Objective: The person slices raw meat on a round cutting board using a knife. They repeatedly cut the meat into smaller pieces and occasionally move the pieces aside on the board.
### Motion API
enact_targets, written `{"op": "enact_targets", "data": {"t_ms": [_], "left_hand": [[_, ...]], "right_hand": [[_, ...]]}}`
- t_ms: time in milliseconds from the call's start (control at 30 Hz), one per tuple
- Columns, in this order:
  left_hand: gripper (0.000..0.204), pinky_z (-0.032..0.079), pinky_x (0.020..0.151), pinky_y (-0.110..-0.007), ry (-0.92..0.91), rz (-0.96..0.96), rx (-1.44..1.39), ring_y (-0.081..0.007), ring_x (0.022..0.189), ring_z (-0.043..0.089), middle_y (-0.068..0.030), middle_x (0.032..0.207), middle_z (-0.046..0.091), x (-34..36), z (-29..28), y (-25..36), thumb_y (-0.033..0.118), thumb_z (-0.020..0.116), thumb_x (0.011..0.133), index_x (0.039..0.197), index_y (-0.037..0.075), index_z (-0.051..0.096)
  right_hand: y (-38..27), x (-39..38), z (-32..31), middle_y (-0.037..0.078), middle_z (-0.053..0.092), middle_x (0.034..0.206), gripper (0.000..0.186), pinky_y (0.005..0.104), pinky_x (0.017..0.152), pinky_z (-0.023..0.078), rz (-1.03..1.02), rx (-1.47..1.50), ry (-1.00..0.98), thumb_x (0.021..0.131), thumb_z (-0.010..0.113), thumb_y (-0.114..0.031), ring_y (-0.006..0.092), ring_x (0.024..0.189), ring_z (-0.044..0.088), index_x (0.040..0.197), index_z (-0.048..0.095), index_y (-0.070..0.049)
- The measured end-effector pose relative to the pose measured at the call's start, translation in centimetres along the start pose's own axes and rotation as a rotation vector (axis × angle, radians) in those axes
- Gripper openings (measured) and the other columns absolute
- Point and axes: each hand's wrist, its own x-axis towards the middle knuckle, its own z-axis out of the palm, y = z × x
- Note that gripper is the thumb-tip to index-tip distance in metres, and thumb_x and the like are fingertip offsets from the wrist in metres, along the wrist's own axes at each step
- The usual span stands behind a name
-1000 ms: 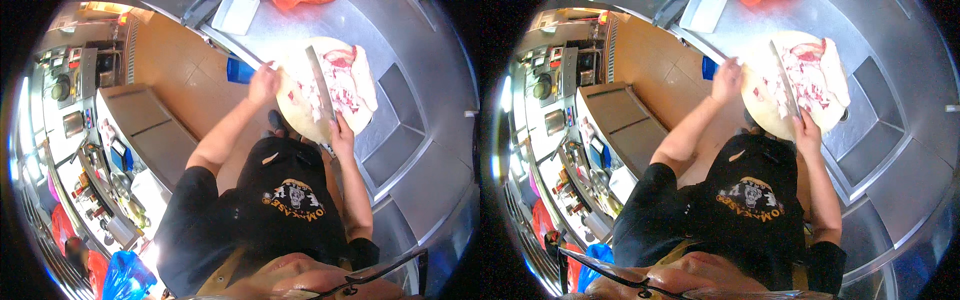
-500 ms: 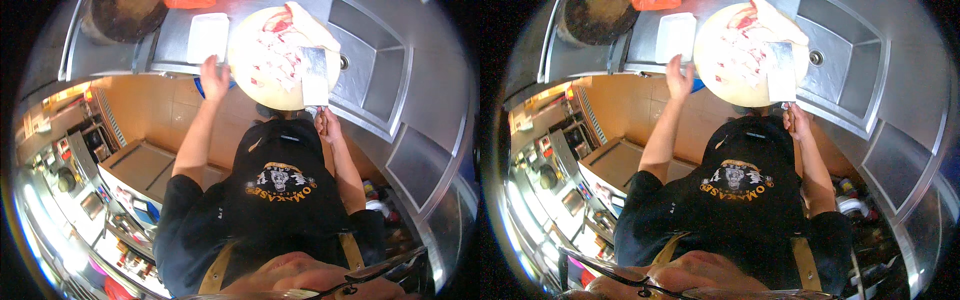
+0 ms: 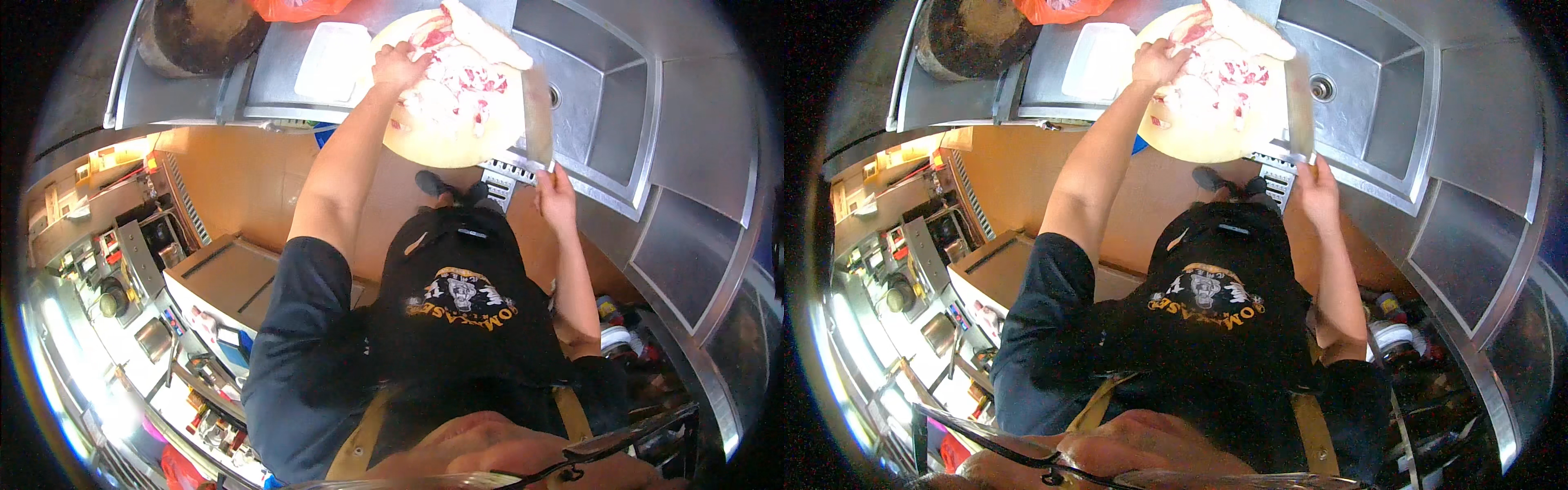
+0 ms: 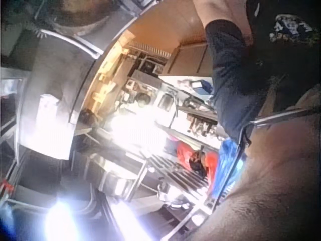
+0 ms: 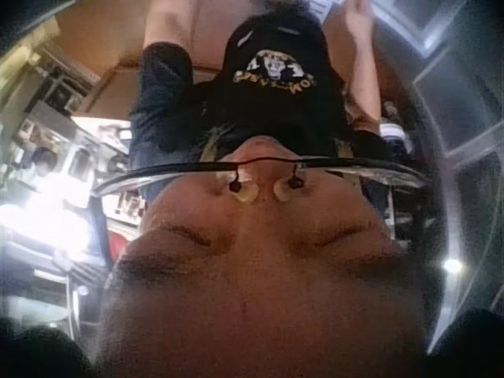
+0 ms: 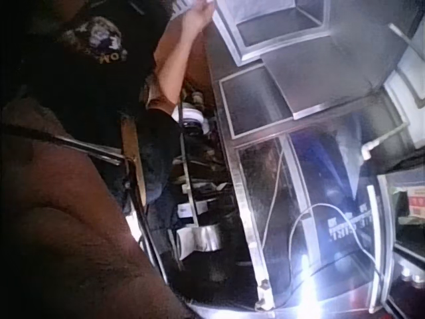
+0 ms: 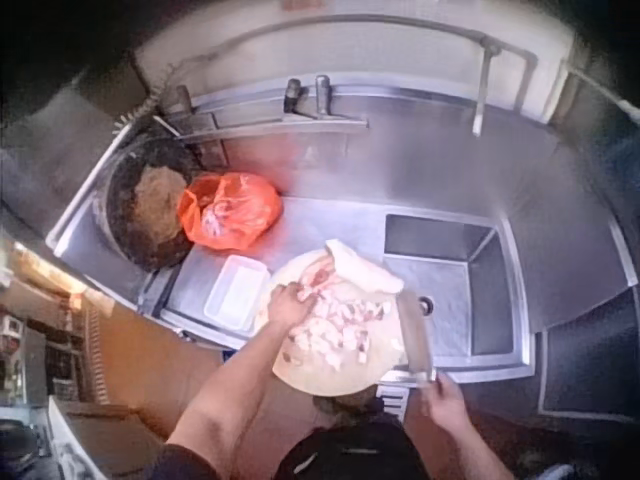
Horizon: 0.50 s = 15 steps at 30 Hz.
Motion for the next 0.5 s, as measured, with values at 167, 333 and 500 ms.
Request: {"op": "enact_targets", "data": {"t_ms": [167,333,500], "left_hand": [[0.065,0.052,0.108,-0.041,-0.135,0.065,-0.171,-0.0352,0.121,0.067,-0.0236,0.131,0.068,-3.4,1.4,-1.3,0.053,0.07,0.094,0.14,0.007,0.067],[0.055,0.051,0.109,-0.042,0.134,0.189,-0.276,-0.0363,0.126,0.064,-0.0227,0.135,0.064,-9.3,0.3,-1.2,0.035,0.076,0.096,0.142,0.008,0.064],[0.069,0.039,0.118,-0.05,0.379,-0.029,-0.251,-0.0433,0.136,0.051,-0.0254,0.139,0.059,-11.3,2.6,-4.2,0.034,0.082,0.088,0.143,0.0,0.058]], "right_hand": [[-6.2,-1.8,7.5,0.028,0.071,0.126,0.058,0.0531,0.099,0.053,-0.179,-0.793,-0.127,0.103,0.063,-0.028,0.0485,0.116,0.067,0.155,0.046,-0.007],[-2.9,1.0,5.4,0.013,0.075,0.101,0.052,0.0397,0.074,0.058,-0.159,-0.18,-0.348,0.105,0.067,-0.026,0.0242,0.085,0.072,0.15,0.053,-0.005],[0.8,1.2,-4.2,0.001,0.057,0.077,0.037,0.0251,0.046,0.041,0.111,0.226,-0.315,0.111,0.058,-0.031,0.0094,0.055,0.053,0.14,0.059,-0.009]]}}
